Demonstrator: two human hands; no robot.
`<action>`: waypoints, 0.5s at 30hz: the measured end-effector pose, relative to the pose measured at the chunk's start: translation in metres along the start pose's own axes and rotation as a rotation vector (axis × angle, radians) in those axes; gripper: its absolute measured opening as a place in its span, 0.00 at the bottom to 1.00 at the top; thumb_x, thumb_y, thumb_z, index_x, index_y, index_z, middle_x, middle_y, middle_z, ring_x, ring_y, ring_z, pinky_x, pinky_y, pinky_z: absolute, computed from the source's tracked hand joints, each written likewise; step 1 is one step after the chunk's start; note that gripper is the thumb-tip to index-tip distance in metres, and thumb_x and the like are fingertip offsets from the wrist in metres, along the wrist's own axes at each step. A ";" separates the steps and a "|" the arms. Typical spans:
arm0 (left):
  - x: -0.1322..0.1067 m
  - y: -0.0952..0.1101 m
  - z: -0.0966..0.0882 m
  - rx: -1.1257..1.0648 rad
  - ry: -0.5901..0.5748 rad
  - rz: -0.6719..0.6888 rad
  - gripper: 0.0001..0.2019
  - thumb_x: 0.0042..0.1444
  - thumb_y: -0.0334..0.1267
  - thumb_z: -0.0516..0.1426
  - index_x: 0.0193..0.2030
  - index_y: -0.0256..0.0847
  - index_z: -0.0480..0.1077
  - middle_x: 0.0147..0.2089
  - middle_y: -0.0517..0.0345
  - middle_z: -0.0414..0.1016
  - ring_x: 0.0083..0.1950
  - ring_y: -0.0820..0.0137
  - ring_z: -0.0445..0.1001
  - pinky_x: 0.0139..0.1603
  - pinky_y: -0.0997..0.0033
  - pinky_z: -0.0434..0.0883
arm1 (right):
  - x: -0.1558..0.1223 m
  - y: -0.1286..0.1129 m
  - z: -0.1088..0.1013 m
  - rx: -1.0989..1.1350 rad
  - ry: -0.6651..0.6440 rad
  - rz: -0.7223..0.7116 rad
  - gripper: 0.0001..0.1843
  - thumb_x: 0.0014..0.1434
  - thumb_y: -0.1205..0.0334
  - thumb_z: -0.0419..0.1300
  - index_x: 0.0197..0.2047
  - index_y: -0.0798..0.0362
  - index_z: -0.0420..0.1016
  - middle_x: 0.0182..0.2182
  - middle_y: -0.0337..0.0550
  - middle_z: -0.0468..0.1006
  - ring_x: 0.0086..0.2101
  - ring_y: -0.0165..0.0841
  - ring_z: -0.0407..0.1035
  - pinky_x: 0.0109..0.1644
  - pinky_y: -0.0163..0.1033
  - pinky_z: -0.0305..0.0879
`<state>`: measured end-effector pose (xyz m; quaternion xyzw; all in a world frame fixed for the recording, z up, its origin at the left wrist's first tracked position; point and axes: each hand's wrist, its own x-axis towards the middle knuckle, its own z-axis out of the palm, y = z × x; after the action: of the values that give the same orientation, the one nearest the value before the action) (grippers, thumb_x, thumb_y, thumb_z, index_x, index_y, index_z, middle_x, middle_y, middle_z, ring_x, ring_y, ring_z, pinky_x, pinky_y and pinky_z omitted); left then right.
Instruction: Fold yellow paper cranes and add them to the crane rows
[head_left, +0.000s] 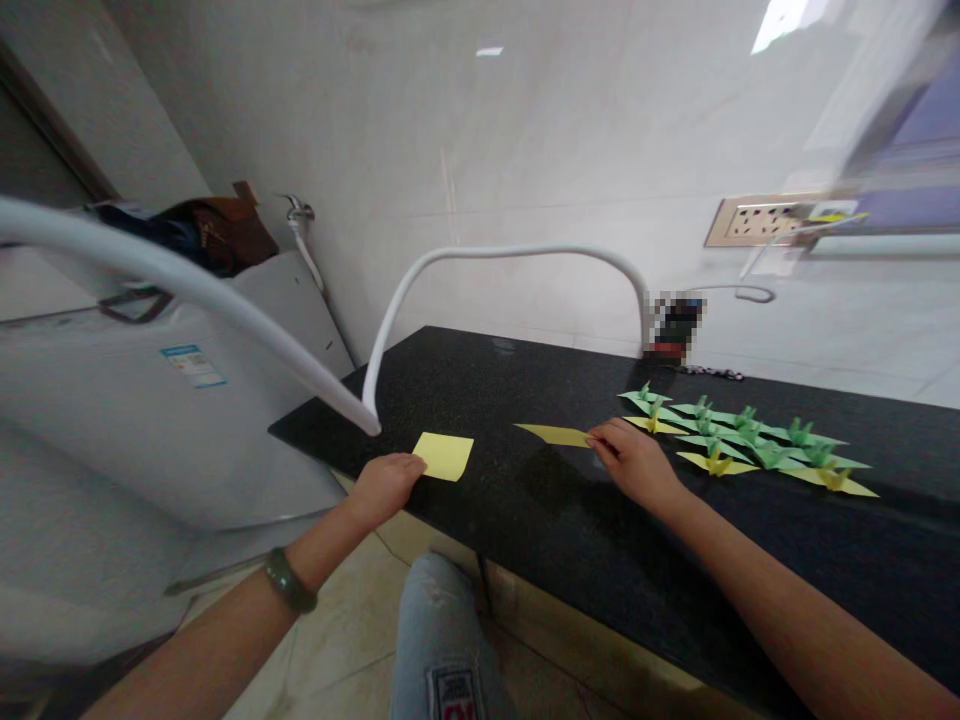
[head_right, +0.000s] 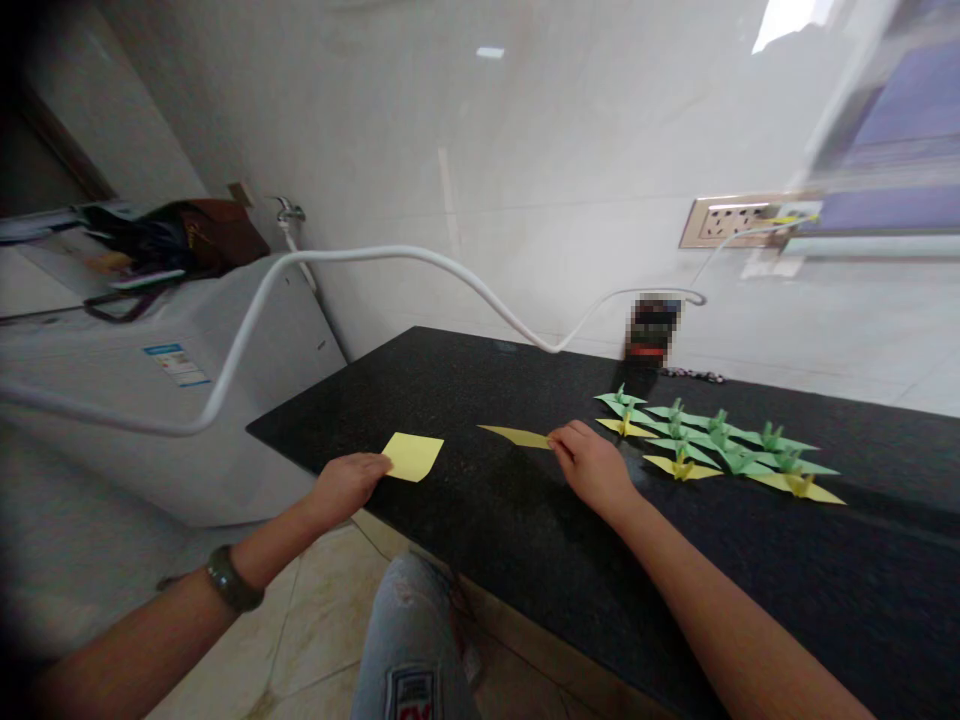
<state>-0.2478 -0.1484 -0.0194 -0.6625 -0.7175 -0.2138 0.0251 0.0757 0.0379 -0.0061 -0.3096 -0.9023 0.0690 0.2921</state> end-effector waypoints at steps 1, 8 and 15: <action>0.000 0.000 -0.001 0.027 -0.001 0.002 0.09 0.46 0.30 0.50 0.28 0.40 0.71 0.33 0.51 0.74 0.39 0.67 0.70 0.41 0.68 0.65 | -0.006 0.008 -0.004 -0.022 0.010 -0.007 0.11 0.56 0.61 0.48 0.34 0.53 0.70 0.31 0.43 0.70 0.33 0.32 0.65 0.36 0.34 0.60; 0.010 -0.004 -0.005 0.179 0.016 -0.009 0.11 0.51 0.39 0.49 0.25 0.39 0.70 0.31 0.51 0.73 0.38 0.65 0.70 0.36 0.70 0.64 | -0.049 0.044 -0.040 -0.184 0.073 -0.007 0.11 0.55 0.61 0.49 0.38 0.52 0.69 0.35 0.45 0.71 0.35 0.34 0.67 0.35 0.36 0.63; 0.018 -0.020 -0.018 0.220 -0.175 -0.126 0.21 0.40 0.54 0.55 0.36 0.43 0.70 0.37 0.55 0.73 0.36 0.67 0.69 0.35 0.73 0.62 | -0.070 0.056 -0.054 -0.194 0.098 0.034 0.09 0.51 0.63 0.51 0.36 0.53 0.69 0.35 0.45 0.72 0.35 0.36 0.68 0.36 0.38 0.64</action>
<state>-0.2736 -0.1380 -0.0024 -0.6255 -0.7761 -0.0765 0.0213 0.1801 0.0379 -0.0124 -0.3546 -0.8840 -0.0291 0.3031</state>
